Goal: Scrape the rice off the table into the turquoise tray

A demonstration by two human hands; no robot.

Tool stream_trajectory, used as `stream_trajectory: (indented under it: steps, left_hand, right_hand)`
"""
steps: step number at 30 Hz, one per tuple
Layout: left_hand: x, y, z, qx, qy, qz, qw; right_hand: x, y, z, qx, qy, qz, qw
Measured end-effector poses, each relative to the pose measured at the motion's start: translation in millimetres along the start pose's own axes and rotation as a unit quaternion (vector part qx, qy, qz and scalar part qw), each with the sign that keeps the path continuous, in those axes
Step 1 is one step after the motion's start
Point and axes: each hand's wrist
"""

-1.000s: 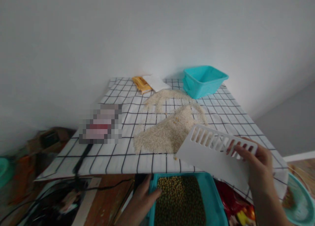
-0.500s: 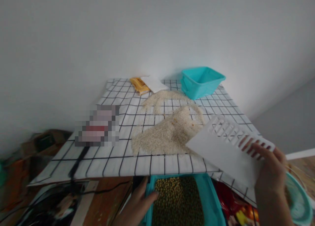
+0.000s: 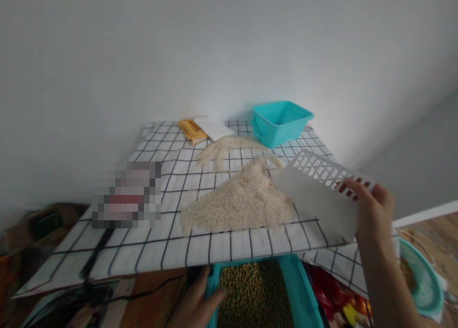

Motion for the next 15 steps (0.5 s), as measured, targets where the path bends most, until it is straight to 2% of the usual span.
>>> stream_trajectory:
  steps: [8,15]
  left_hand:
    - [0,-1,-0.1,-0.005,0.002,0.012,1.0]
    - [6,3,-1.7,0.007,0.043,0.007,0.999]
  right_hand:
    - [0,8,-1,0.008,0.04,0.027,0.999]
    - [-16,23,4,0.032,0.05,0.001,0.998]
Point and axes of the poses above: each hand's wrist, its own x-axis towards the middle knuckle, its own z-axis out of the back of the hand, y = z × x, and after that the axes turned 10 degrees about -x, right-handed
